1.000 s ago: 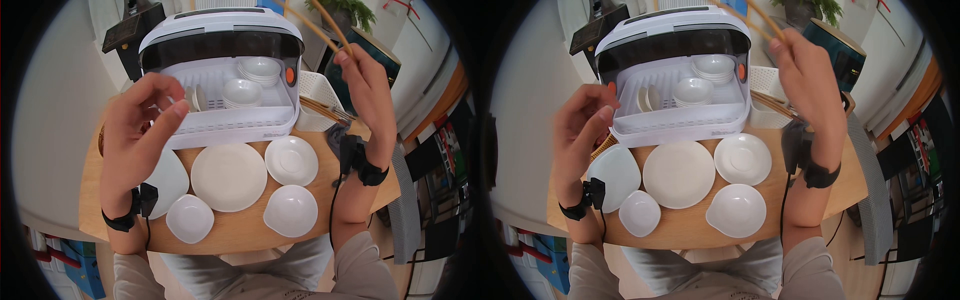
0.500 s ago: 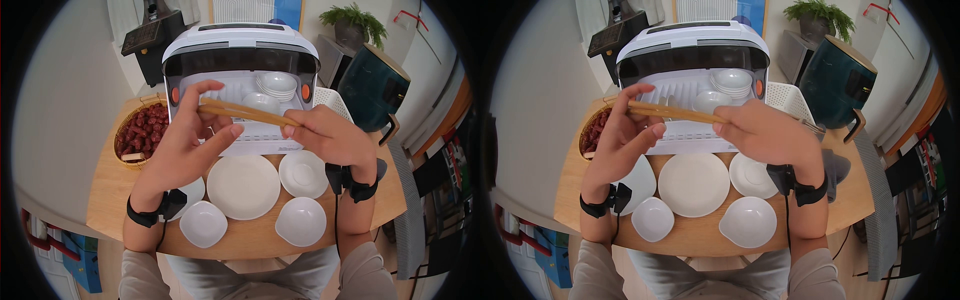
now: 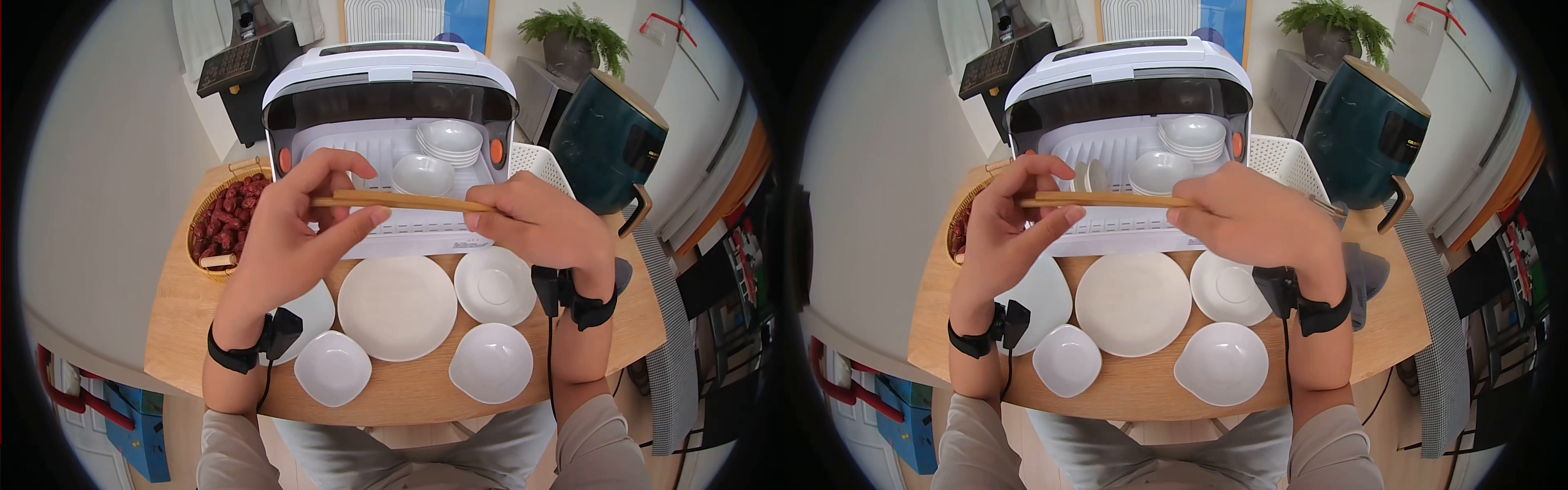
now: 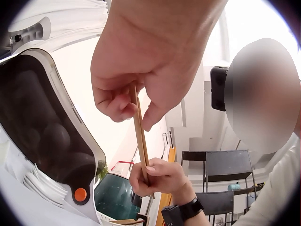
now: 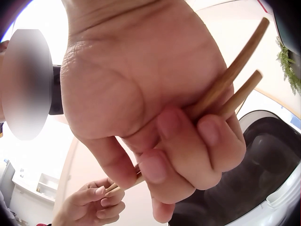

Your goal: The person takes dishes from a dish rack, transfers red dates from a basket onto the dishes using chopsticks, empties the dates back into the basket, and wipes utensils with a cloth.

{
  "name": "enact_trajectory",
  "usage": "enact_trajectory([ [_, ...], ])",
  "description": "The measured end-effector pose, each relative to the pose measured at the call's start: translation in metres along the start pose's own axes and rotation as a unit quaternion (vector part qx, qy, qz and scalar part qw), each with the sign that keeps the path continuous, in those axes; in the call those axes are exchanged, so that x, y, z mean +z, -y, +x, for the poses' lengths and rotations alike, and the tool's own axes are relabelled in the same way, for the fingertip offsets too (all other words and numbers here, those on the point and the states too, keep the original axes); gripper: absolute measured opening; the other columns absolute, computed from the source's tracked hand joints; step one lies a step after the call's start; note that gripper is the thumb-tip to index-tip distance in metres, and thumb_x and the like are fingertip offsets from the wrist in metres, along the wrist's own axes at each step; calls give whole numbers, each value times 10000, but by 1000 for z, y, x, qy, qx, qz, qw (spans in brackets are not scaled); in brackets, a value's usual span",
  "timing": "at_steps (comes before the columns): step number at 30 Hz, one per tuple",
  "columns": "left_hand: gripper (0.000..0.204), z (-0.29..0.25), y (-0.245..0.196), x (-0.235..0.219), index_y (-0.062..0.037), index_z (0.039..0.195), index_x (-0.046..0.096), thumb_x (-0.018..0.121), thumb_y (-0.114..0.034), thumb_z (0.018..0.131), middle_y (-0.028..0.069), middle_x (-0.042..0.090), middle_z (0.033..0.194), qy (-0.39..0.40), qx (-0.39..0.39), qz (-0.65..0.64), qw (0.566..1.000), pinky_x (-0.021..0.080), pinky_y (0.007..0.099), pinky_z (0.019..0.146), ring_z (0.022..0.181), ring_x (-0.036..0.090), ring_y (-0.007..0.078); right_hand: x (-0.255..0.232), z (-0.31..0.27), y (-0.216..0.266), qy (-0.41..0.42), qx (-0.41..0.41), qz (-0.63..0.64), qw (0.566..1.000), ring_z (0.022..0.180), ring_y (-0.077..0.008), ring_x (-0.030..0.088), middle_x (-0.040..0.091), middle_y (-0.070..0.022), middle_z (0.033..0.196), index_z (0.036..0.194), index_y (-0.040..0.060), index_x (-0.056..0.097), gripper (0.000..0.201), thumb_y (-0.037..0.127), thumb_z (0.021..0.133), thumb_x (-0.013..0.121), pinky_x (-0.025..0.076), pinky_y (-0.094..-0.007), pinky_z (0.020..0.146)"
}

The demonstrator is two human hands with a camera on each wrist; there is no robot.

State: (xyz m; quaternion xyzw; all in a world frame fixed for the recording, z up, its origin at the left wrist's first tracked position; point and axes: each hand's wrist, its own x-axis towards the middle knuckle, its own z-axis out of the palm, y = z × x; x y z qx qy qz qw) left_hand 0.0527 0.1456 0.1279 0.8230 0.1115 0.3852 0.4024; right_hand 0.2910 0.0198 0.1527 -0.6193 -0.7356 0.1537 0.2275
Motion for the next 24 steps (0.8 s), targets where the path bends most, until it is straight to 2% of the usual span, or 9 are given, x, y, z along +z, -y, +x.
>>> enact_trajectory([
  [1,280,-1,-1,2,-20,1110,562,686,1,860,-47,453,729,7,4,-2,1000,387,159,574,658,446,5,3,1,-2,-4,-21,7,1000,486,-228,423,438,-133,548,784,-14,563,227,153,934,535,356,-346,498],
  [6,127,-4,2,19,2,1029,573,620,-49,922,4,524,746,61,13,-3,998,397,203,556,646,458,42,12,9,0,-15,-46,-42,998,468,-219,451,473,-134,543,787,-15,594,170,115,882,541,367,-343,485],
  [7,92,-6,-5,20,-8,1031,577,586,-43,947,-12,564,861,67,-17,-21,997,388,185,669,743,472,33,11,9,2,-12,-40,-47,998,466,-206,460,490,-129,544,798,-16,607,146,99,863,547,369,-338,480],
  [10,92,-7,-10,13,16,973,570,606,-61,937,46,591,794,51,-10,9,999,434,217,650,727,504,63,7,5,8,-44,-50,1,998,478,-177,473,527,-116,568,805,-26,622,103,60,835,573,372,-321,478],
  [16,93,-5,-10,-5,29,928,580,633,-48,918,39,588,792,8,-43,-21,999,434,213,679,761,495,53,-5,0,-9,-124,-90,-13,988,513,-183,499,563,-116,631,853,-30,645,75,42,833,636,386,-314,490],
  [18,86,-3,-6,-10,35,920,602,636,-43,905,67,594,777,35,-31,35,998,449,243,660,723,544,96,1,-1,-7,-119,-115,-45,985,532,-200,518,569,-120,645,876,-25,653,88,51,833,645,398,-324,503],
  [20,120,-4,-3,-7,30,998,619,628,-5,883,105,623,783,124,79,201,968,429,275,590,649,569,197,9,1,1,-113,-137,-74,981,552,-218,537,575,-125,659,900,-20,662,104,61,834,653,411,-335,517],
  [21,233,-6,-8,0,46,1070,615,590,60,838,173,606,809,137,111,213,961,459,331,611,680,590,309,12,2,6,-107,-151,-96,978,571,-234,550,575,-127,665,908,-19,666,110,58,831,652,421,-346,537],
  [24,290,-17,-16,13,55,1082,613,543,112,807,173,598,810,104,133,226,959,466,340,633,694,596,316,1,-16,14,-76,-117,-161,977,657,-244,595,610,-139,731,950,-14,675,156,66,816,665,457,-350,608],
])
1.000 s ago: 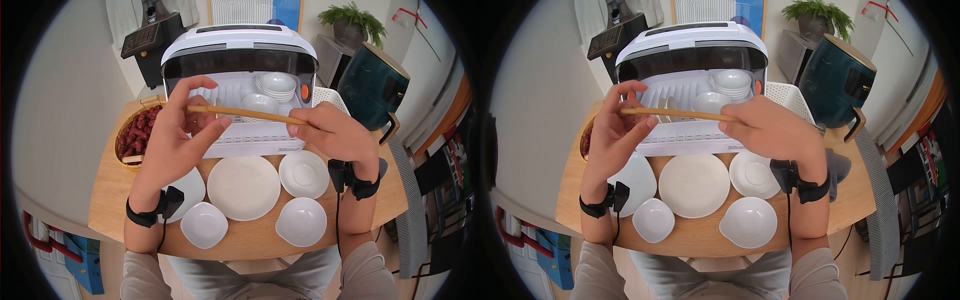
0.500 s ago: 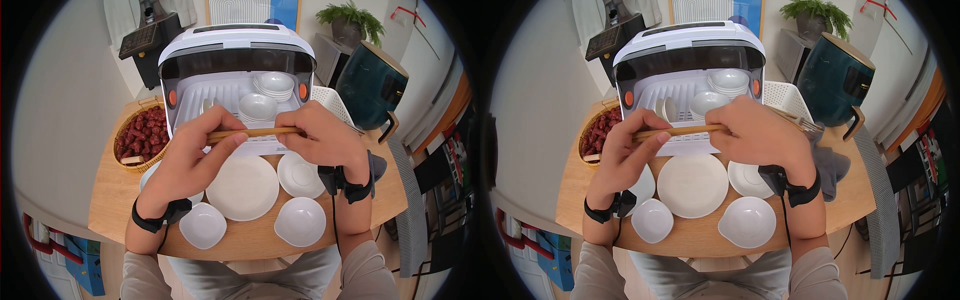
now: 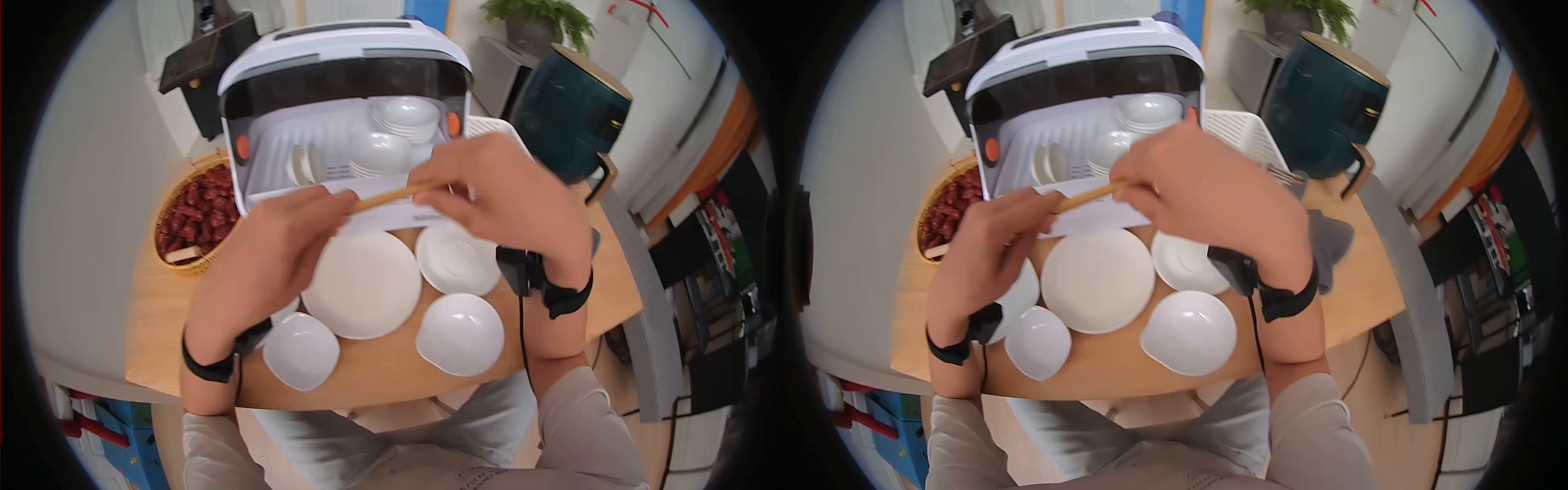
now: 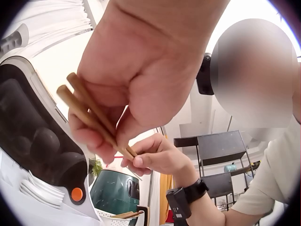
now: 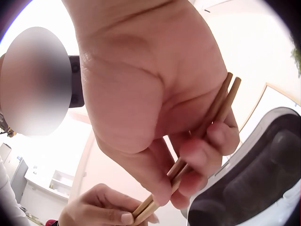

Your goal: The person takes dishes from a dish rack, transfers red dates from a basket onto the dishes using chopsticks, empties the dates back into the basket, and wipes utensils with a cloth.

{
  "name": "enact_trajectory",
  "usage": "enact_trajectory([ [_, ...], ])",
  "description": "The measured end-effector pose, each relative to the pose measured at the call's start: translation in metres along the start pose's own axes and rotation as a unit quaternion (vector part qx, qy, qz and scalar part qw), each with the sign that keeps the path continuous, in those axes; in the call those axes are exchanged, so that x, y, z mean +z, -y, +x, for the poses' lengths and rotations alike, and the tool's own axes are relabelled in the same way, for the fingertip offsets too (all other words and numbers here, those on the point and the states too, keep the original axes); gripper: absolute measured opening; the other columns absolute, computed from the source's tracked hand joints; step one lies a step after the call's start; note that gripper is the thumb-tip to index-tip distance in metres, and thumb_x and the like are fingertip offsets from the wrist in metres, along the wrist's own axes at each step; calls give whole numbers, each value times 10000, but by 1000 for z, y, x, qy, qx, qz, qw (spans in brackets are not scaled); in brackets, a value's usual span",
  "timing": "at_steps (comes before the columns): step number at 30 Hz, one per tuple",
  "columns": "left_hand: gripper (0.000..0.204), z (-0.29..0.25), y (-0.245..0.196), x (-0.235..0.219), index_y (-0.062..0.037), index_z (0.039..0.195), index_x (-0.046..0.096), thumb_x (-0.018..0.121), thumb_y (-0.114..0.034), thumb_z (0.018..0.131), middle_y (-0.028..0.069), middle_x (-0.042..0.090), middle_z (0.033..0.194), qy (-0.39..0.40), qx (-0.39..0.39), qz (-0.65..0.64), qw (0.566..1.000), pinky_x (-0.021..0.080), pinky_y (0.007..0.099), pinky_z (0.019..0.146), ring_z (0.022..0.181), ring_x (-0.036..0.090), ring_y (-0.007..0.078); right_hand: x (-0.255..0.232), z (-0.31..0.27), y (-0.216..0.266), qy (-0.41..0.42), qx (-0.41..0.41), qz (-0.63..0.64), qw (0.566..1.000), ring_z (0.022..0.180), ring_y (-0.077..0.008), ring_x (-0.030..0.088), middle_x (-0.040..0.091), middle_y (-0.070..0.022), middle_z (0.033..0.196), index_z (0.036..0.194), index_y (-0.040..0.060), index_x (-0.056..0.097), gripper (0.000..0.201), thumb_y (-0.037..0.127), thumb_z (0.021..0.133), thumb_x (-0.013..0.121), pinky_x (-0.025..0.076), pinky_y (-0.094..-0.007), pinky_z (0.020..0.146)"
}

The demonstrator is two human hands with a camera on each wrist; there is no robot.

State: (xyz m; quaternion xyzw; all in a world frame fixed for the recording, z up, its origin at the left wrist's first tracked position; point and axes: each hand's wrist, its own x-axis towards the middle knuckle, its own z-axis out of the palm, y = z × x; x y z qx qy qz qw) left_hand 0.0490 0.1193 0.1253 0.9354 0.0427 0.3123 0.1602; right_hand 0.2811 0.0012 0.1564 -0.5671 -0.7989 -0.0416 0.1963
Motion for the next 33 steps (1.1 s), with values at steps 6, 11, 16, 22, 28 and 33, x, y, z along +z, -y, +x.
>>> enact_trajectory([
  [6,185,-7,-5,-20,52,1014,626,595,42,832,171,562,769,-24,-18,32,999,441,388,611,690,564,341,-59,-98,-8,-325,211,68,919,736,-44,546,641,19,766,935,-2,682,153,142,906,637,455,-239,651],
  [11,146,-9,-1,-29,59,997,629,597,-3,869,165,566,766,-18,21,29,999,428,375,614,636,519,323,-10,-177,-64,-43,376,-142,915,835,-297,651,696,-154,936,1011,-17,685,320,253,841,700,512,-352,761],
  [16,136,-13,4,-35,56,989,630,596,-7,874,171,589,764,17,1,24,1000,437,362,617,647,538,314,54,-238,-112,-38,456,-181,871,928,-370,641,672,-218,1016,1048,-25,674,406,313,826,714,511,-380,835],
  [22,146,-18,4,-39,58,1005,640,599,-15,886,171,601,748,1,-89,-29,996,459,340,630,647,547,300,39,-245,-136,-32,507,38,861,774,-235,611,644,-125,833,928,-57,641,376,309,854,686,482,-321,765],
  [28,137,-12,9,-27,86,996,629,592,4,893,148,565,751,28,39,-22,999,420,320,577,623,508,247,-30,-237,-70,-443,277,616,590,967,-209,643,673,-94,1072,1097,17,621,274,218,917,572,504,-340,877],
  [33,135,2,-2,-32,96,983,632,592,9,888,165,565,760,40,23,-34,998,418,329,572,619,510,272,-73,-195,-4,-473,14,627,619,1099,-278,619,661,-134,1158,1172,17,612,325,237,967,489,449,-437,1019],
])
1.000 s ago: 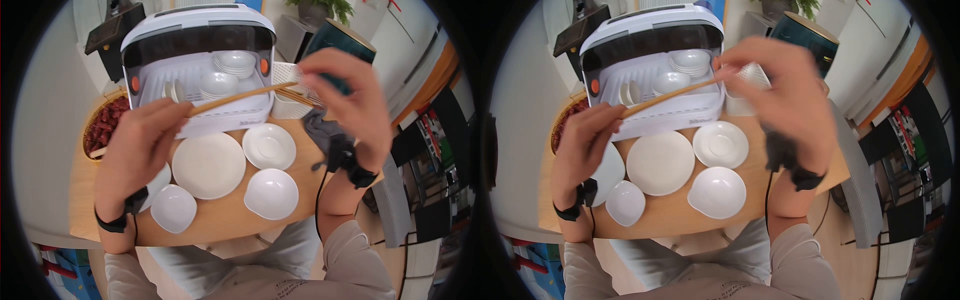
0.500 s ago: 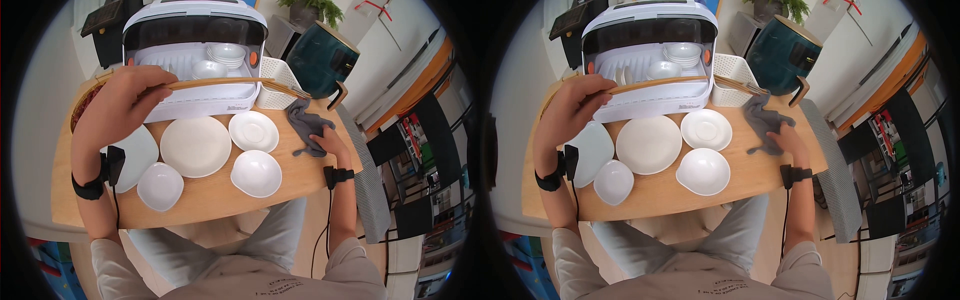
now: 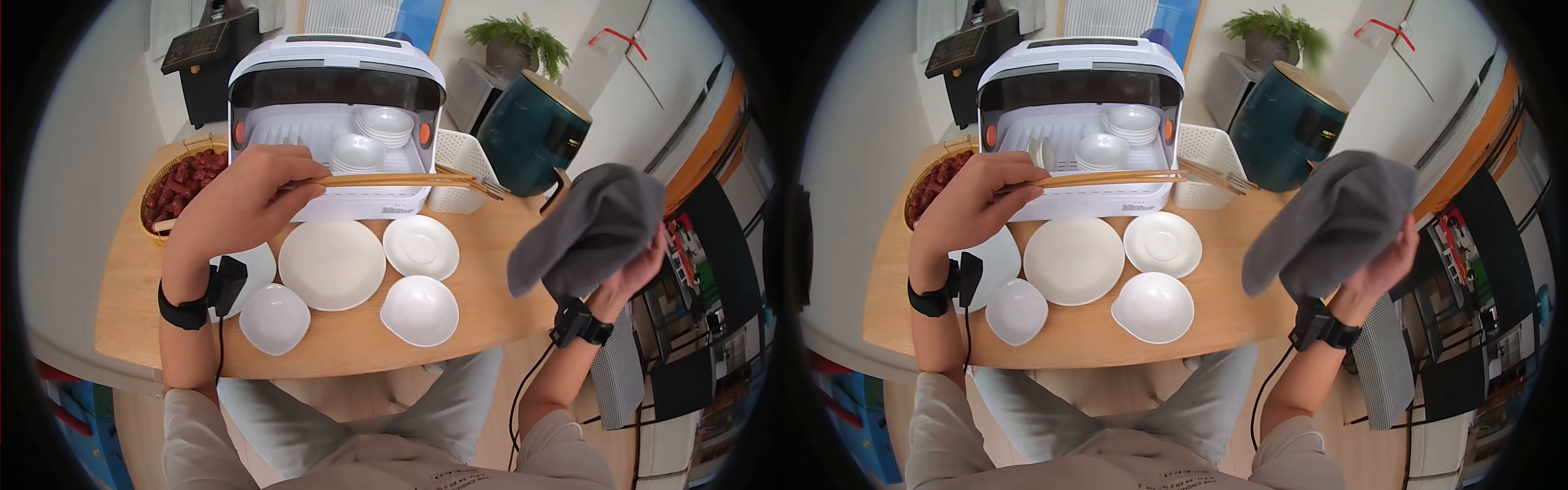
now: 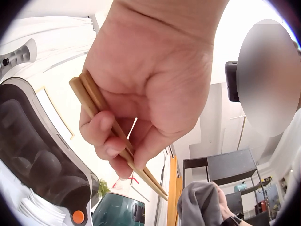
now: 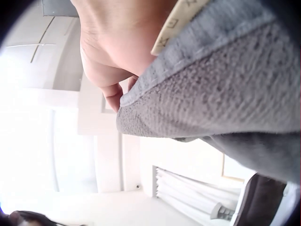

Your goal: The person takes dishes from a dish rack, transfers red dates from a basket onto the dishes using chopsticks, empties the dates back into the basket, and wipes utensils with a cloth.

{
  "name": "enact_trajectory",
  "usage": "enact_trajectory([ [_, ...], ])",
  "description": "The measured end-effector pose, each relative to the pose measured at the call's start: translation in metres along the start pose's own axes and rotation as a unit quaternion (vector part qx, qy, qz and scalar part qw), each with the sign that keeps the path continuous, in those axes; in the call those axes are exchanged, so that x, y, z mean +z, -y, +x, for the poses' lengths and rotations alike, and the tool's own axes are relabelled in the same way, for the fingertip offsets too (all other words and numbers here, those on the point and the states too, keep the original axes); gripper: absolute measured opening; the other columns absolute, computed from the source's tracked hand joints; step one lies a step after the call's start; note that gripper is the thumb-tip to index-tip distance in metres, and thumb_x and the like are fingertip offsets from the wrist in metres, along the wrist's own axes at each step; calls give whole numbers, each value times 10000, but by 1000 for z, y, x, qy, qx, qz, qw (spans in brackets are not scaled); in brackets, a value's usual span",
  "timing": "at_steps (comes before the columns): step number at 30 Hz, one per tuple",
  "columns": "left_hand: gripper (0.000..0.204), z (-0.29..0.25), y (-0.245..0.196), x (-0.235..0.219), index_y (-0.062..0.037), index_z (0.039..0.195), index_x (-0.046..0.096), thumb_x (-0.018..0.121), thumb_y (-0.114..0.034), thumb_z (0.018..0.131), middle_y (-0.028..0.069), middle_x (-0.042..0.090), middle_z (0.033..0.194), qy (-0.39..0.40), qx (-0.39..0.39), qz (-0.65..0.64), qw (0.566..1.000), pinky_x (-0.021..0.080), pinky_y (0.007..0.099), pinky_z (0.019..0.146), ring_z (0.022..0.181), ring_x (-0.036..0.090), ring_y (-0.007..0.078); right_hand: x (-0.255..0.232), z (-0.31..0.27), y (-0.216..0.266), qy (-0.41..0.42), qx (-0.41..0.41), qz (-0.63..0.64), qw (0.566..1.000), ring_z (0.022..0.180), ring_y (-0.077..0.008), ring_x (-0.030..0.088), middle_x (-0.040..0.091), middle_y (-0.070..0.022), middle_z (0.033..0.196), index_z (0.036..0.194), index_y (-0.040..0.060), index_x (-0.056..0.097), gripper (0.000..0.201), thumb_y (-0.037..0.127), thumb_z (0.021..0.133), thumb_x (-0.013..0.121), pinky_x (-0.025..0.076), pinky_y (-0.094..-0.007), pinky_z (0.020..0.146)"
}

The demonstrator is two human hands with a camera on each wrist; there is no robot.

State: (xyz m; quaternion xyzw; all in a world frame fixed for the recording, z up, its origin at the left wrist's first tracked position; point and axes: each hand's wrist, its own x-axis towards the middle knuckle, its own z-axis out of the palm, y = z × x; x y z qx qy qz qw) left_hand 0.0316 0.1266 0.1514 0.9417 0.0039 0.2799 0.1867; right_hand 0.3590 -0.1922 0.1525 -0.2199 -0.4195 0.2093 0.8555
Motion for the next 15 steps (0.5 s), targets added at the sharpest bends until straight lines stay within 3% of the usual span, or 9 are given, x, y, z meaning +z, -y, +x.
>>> enact_trajectory([
  [5,124,-1,-9,3,79,974,634,598,16,873,154,568,772,-33,-7,18,999,420,343,566,637,529,287,90,4,-63,188,-100,-132,968,1146,-337,591,582,-212,1261,1276,-89,490,489,292,974,440,433,-454,1031],
  [6,123,-3,-10,5,71,976,630,596,23,868,155,574,789,-50,19,25,998,423,351,568,644,536,302,68,-9,-74,54,-136,-519,842,1193,-312,563,566,-213,1276,1200,-75,557,498,345,941,489,421,-468,1030],
  [7,123,-4,-13,6,64,977,625,593,29,863,155,580,805,-66,46,34,996,426,359,570,650,542,318,100,-7,-99,159,-256,-704,643,1226,-331,532,544,-245,1289,1096,-43,625,464,365,908,510,397,-493,1035],
  [8,118,-5,-19,5,11,941,620,600,23,825,148,592,841,-73,25,48,996,455,419,601,706,578,365,140,16,-119,329,-361,-605,629,1191,-359,543,540,-275,1265,1025,-17,656,392,323,882,526,386,-508,1022],
  [9,118,-8,-20,4,11,941,620,600,23,825,148,592,841,-72,22,52,996,455,419,601,706,578,365,151,30,-133,419,-323,-586,614,1154,-405,533,534,-277,1253,1034,-13,645,376,314,884,536,376,-549,996],
  [11,171,-15,-19,2,-6,935,624,613,33,769,123,598,846,-129,46,135,981,456,423,567,684,580,359,157,31,-153,424,-305,-588,618,998,-388,581,590,-230,1113,1046,-13,642,312,230,859,589,442,-499,884],
  [13,198,-17,-22,-2,-17,906,617,621,29,713,103,578,815,-150,26,164,975,450,415,531,655,578,346,158,30,-161,371,-159,-629,664,841,-330,576,602,-144,925,1003,25,624,217,112,805,643,460,-457,777],
  [14,181,-18,-20,-4,-18,882,612,623,24,706,99,561,794,-157,24,182,970,444,404,523,644,575,334,155,36,-165,386,-231,-606,656,683,-307,556,561,-127,764,1036,15,648,239,81,807,673,449,-380,613],
  [15,164,-20,-20,-7,-19,858,607,626,18,699,95,544,772,-163,23,200,966,438,393,515,634,571,321,153,36,-168,388,-232,-603,657,683,-307,556,561,-127,764,1036,15,648,239,81,807,673,449,-380,613],
])
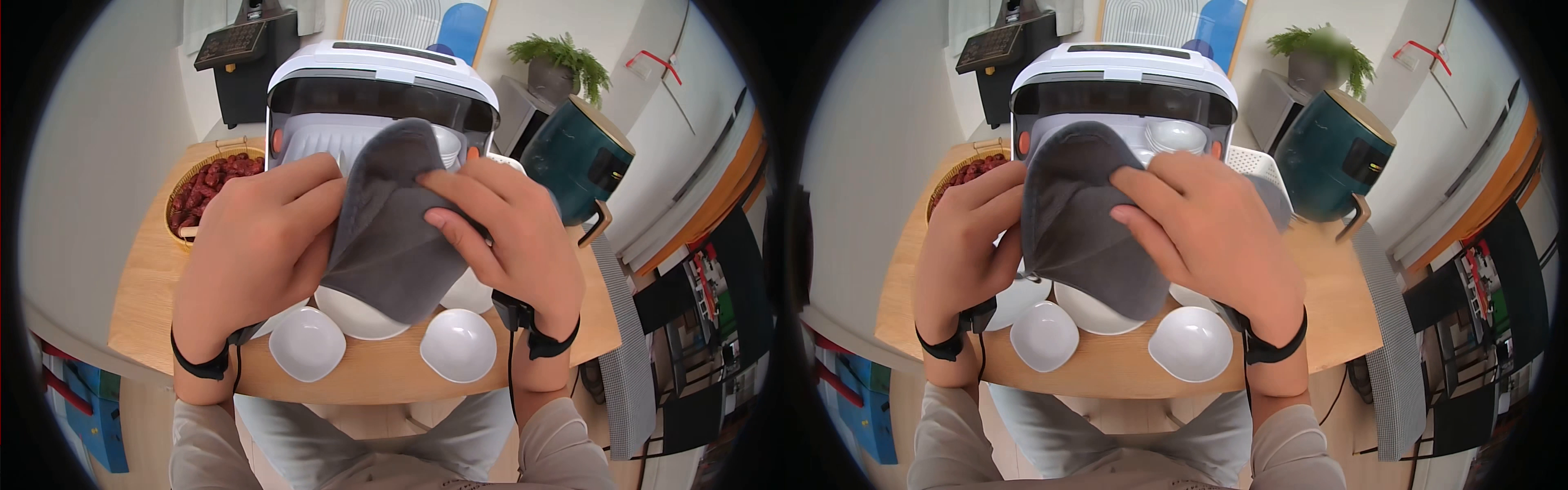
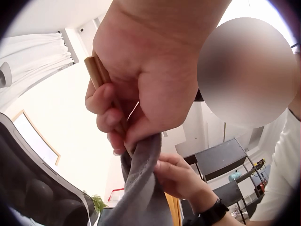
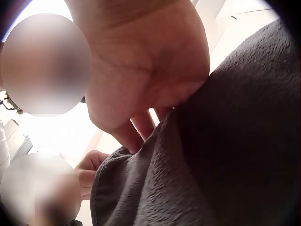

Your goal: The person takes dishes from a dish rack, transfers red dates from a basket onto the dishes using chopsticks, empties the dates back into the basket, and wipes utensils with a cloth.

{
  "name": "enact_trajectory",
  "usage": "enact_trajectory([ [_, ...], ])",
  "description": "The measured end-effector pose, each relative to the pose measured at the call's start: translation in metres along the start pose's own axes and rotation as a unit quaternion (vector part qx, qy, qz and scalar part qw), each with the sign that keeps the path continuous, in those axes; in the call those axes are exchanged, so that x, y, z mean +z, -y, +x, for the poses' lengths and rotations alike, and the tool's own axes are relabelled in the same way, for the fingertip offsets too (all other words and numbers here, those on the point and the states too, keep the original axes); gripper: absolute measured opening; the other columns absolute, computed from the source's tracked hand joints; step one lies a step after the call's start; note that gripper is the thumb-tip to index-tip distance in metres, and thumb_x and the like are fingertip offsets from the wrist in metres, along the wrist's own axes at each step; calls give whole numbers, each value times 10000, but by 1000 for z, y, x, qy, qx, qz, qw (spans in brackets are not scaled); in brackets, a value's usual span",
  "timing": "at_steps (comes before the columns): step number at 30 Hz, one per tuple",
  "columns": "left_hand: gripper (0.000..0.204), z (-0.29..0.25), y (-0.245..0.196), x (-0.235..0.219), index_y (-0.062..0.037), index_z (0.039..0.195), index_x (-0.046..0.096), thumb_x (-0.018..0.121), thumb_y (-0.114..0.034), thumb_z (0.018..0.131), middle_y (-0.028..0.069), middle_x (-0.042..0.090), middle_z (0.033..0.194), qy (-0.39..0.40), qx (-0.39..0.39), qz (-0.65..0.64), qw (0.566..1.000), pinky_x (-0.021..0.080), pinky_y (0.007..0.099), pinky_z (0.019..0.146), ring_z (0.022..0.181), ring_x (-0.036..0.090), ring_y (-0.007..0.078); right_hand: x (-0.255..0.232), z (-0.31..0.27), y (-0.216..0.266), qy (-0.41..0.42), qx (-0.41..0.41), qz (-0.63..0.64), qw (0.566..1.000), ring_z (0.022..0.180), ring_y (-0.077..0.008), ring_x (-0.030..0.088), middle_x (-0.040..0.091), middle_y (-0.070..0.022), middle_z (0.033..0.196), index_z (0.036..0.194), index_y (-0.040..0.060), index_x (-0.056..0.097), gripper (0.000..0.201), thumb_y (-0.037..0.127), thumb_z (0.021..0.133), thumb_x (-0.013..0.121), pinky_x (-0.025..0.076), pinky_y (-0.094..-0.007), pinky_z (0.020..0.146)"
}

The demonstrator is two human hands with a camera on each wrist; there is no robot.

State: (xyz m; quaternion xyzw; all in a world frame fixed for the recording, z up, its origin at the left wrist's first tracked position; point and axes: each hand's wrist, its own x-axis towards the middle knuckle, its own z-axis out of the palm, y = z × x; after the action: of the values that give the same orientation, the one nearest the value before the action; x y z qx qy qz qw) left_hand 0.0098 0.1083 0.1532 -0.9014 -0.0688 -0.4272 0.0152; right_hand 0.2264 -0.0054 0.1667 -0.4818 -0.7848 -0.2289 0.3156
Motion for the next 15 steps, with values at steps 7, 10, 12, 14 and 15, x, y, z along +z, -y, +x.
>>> enact_trajectory([
  [7,139,-1,7,0,-24,831,615,644,0,697,87,499,713,50,-13,-43,998,410,377,503,607,549,296,6,-9,-4,46,43,10,998,617,-281,524,519,-105,702,954,46,661,197,113,780,725,416,-356,551],
  [10,142,2,5,-3,-12,871,642,671,0,732,89,504,688,57,-6,-41,998,397,366,501,579,529,279,0,-11,-16,38,24,48,998,585,-283,520,524,-115,678,919,18,657,167,74,775,719,409,-346,535],
  [12,124,1,10,-12,58,895,649,663,50,772,131,582,739,65,-40,-54,996,423,322,559,621,558,260,-9,-14,-28,29,28,85,996,564,-275,522,537,-123,663,885,-18,649,136,33,769,699,406,-338,528],
  [14,109,3,12,-17,80,907,648,665,32,811,136,586,723,77,-40,-58,995,417,308,557,614,561,239,-16,-17,-36,19,49,100,994,598,-315,561,574,-121,687,859,19,646,68,56,809,674,445,-362,543],
  [15,103,2,12,-16,76,906,649,660,37,812,134,585,727,70,-44,-56,995,421,310,559,614,564,244,-19,-17,-37,36,56,89,994,598,-317,557,572,-120,685,858,20,647,63,59,814,669,448,-364,549],
])
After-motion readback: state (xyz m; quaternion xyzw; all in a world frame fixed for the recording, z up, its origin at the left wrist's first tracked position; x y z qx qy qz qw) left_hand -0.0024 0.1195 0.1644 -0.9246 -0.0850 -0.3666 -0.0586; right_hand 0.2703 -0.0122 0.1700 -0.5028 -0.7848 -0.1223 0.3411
